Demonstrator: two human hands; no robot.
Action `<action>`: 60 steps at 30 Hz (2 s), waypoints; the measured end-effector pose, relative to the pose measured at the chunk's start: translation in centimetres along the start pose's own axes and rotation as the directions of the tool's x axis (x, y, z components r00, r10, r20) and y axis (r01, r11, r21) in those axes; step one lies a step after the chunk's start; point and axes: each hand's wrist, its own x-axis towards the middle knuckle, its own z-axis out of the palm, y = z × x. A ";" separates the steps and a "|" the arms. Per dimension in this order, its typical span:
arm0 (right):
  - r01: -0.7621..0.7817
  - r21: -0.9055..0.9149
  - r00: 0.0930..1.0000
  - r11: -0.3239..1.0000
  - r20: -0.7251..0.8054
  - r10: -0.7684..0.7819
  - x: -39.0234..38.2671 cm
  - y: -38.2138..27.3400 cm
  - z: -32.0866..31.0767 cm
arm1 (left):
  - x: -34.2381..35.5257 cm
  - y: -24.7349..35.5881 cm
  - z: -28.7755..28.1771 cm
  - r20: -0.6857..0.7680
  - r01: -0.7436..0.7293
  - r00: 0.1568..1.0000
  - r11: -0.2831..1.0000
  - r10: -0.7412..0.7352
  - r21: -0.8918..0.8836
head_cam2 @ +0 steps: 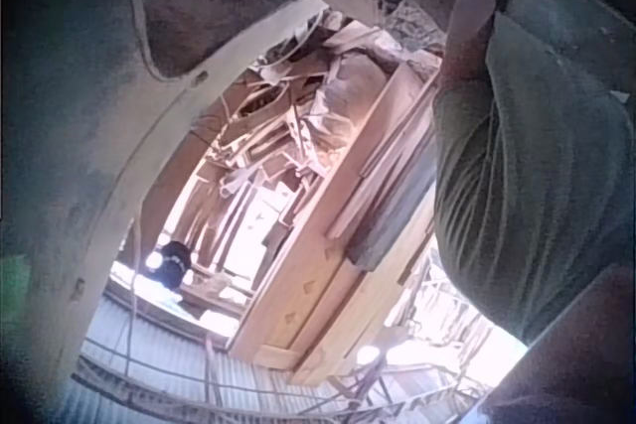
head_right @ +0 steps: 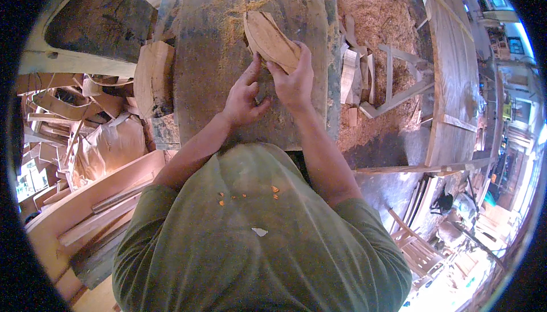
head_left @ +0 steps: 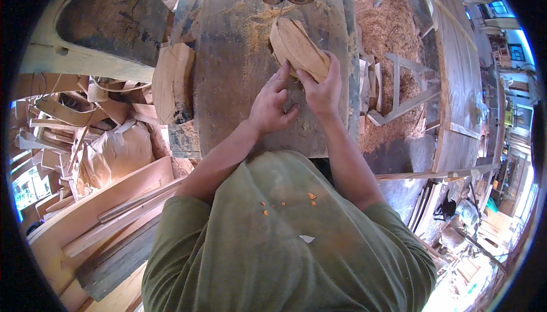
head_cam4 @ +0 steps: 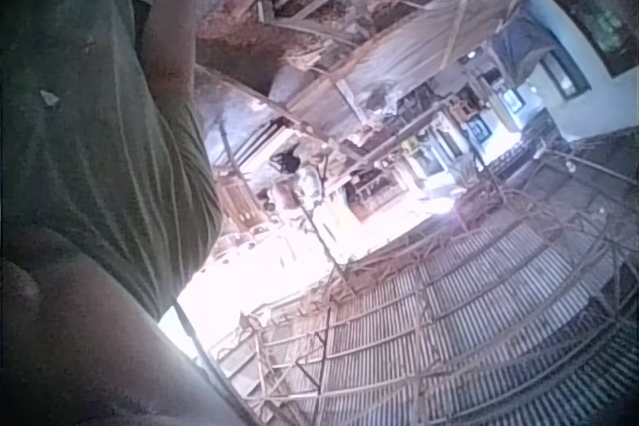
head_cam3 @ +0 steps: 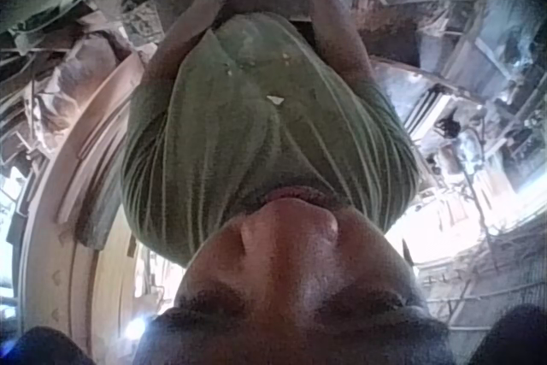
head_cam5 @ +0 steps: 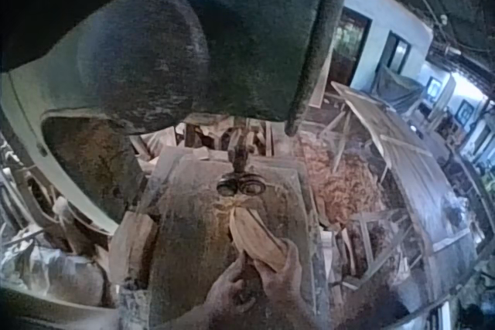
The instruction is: The person feeds a piece of wood into a band saw by hand, guiding it along a marked path to cut a curved shape. The person holds the wood with both hands to move it steadily against the blade while surrounded by wood shavings and scraps.
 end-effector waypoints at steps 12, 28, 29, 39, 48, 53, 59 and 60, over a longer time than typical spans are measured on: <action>-0.019 0.027 1.000 0.999 0.012 0.019 -0.1 -0.4 0.3 | 0.1 -0.1 0.3 -0.045 0.009 0.999 1.000 -0.007 0.025; -0.057 0.021 0.998 0.998 -0.005 0.057 -0.2 -1.0 0.5 | 0.0 0.0 -0.1 0.033 0.050 0.998 0.998 -0.051 0.031; -0.044 0.016 0.999 0.999 -0.006 0.044 -0.2 -0.8 0.5 | 0.0 -0.1 -0.2 0.032 0.046 0.998 0.999 -0.046 0.027; -0.021 -0.019 0.999 1.000 -0.025 0.021 -0.2 -0.9 0.8 | -0.1 -0.2 0.1 -0.003 0.057 0.998 0.998 -0.057 -0.036; -0.021 0.007 0.999 1.000 -0.047 0.021 -0.4 -0.5 1.2 | 0.1 -0.1 0.1 -0.016 0.075 0.997 0.996 -0.075 -0.045; -0.030 -0.036 0.999 0.999 -0.042 0.029 -0.4 -0.7 1.1 | 0.0 0.0 0.0 -0.010 0.104 0.995 0.994 -0.104 -0.039; -0.038 -0.002 0.998 0.999 -0.059 0.038 -0.5 -0.6 1.6 | 0.0 -0.1 0.4 -0.059 0.113 0.992 0.994 -0.112 0.012; -0.034 0.005 0.998 0.999 -0.059 0.034 -0.5 -0.5 1.5 | 0.1 0.1 0.5 -0.077 0.106 0.992 0.994 -0.104 0.026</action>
